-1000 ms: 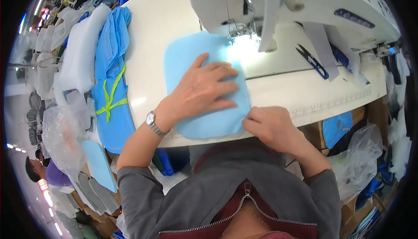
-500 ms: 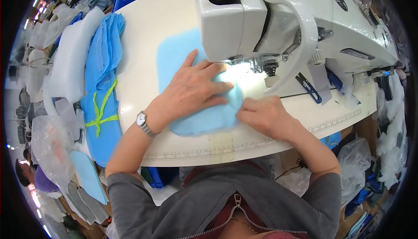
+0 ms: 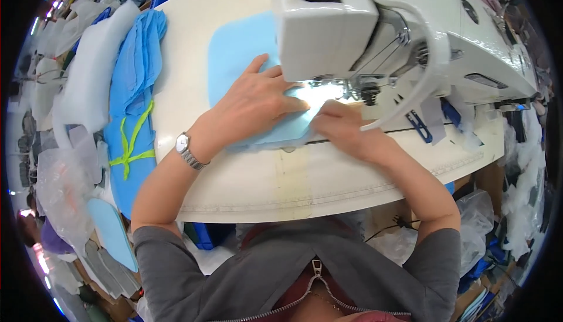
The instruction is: Assembling fabric parts with internal padding and sewing them together using an industrial sewing machine.
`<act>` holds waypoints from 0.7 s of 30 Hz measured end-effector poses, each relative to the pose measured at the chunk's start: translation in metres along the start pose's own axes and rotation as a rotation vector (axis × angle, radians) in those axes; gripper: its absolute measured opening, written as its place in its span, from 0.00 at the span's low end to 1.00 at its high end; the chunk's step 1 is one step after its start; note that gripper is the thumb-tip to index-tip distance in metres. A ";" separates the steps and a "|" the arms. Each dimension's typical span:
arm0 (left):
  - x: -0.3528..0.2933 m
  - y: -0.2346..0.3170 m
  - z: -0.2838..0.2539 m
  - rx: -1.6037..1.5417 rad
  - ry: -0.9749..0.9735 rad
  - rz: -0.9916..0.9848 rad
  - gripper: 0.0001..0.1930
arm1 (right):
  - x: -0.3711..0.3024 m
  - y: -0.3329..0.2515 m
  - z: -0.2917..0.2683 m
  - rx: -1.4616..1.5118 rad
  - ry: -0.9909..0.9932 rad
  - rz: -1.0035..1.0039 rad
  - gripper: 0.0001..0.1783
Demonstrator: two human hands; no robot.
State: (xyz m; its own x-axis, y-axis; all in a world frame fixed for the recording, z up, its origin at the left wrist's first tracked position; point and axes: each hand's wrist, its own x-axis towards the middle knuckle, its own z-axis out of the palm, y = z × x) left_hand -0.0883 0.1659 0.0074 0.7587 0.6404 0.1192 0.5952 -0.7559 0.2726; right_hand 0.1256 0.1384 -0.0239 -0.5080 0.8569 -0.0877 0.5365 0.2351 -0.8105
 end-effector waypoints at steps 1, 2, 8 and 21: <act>0.000 0.006 -0.001 0.003 0.024 0.000 0.09 | 0.002 0.003 0.001 0.010 -0.004 0.002 0.05; -0.002 0.010 0.000 0.003 0.047 0.001 0.10 | 0.002 0.010 0.002 -0.177 0.042 -0.205 0.03; -0.016 0.021 0.025 0.005 0.210 0.148 0.11 | 0.005 0.029 0.005 -0.461 0.171 -0.505 0.04; -0.019 0.020 0.024 -0.032 0.224 0.168 0.12 | -0.012 0.024 -0.023 -0.403 0.010 -0.345 0.18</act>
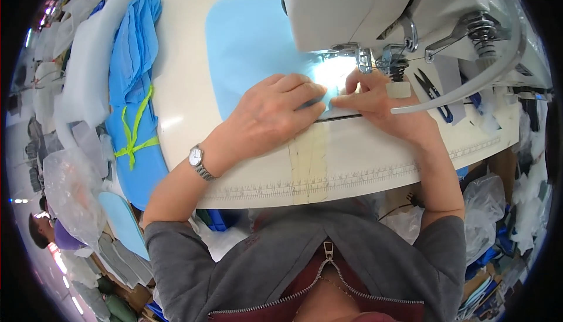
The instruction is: Assembling fabric parts with internal padding and sewing them together using an industrial sewing machine.
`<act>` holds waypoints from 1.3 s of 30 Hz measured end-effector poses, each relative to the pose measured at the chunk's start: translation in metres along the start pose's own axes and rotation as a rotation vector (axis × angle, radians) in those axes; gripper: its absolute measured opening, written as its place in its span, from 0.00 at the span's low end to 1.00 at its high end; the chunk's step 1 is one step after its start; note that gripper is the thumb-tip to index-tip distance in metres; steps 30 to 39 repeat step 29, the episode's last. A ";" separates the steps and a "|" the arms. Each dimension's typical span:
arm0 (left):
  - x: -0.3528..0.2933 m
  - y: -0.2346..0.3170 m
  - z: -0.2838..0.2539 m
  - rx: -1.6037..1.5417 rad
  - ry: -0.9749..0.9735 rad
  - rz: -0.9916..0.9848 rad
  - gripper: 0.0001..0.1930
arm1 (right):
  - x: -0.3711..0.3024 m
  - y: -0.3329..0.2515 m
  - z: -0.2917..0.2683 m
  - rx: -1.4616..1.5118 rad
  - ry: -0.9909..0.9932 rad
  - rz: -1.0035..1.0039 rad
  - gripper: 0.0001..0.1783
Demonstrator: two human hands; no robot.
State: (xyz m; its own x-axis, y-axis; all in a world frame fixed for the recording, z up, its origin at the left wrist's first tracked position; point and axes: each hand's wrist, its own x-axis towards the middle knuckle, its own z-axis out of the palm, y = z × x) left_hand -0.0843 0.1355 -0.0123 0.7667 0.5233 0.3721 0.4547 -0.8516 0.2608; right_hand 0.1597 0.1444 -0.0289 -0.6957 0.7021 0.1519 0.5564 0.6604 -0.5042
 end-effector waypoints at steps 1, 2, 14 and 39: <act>0.000 -0.001 0.001 0.001 0.003 0.004 0.12 | -0.001 -0.002 -0.002 -0.090 -0.011 0.018 0.18; 0.000 -0.002 0.002 -0.001 0.009 0.013 0.12 | -0.001 -0.004 -0.003 -0.180 -0.022 0.036 0.18; 0.007 -0.005 -0.009 0.031 -0.045 0.037 0.11 | 0.004 -0.011 -0.012 -0.195 0.109 -0.043 0.14; 0.023 -0.031 -0.013 0.097 -0.086 -0.131 0.04 | 0.003 0.058 0.070 -0.077 0.515 0.155 0.16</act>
